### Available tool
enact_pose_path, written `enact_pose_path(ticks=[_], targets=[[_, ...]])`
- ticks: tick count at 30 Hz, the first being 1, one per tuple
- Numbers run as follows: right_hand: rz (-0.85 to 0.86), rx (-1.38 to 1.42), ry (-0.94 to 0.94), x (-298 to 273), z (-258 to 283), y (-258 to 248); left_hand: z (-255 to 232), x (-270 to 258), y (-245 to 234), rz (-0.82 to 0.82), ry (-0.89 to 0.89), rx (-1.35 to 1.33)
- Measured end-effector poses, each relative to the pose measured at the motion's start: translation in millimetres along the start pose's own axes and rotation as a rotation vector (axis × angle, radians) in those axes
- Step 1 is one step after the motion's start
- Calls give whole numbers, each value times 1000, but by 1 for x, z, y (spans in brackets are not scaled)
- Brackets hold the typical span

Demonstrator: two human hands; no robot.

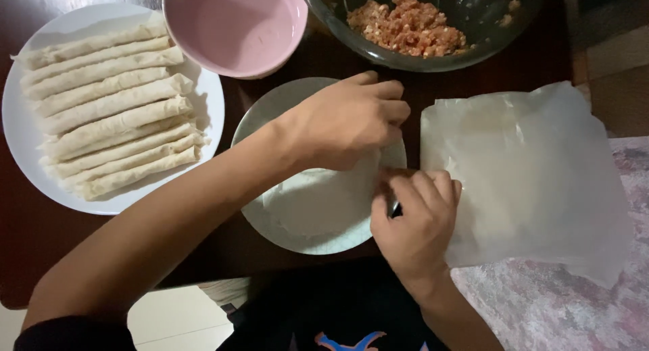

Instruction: Manually wrap spring rolls with filling using rice paper wrappers.

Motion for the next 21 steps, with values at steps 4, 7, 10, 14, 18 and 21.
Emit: enact_pose_path(ticks=[4, 7, 10, 14, 18, 21], targets=[[10, -49, -38, 0, 9, -2, -6, -5, -8, -27, 111, 155], [27, -48, -58, 2, 13, -6, -8, -13, -9, -93, 123, 210], [57, -74, -68, 5, 12, -7, -7, -18, -16, -128, 158, 201], [40, -98, -81, 1, 12, -5, -8, -24, -17, -74, 164, 308], [70, -92, -80, 3, 15, -5, -11, -29, -12, -113, 171, 337], [108, -109, -70, 2, 13, -4, -15, -30, -11, -178, 172, 342]])
Point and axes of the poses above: each hand's wrist, its own x-axis towards the middle knuckle, its own y-axis out of the palm, z = x × y, the point moved 1 cm from there along x, towards the middle knuckle, and after that the axes turned 2 degrees about x, right-handed, at the moved point
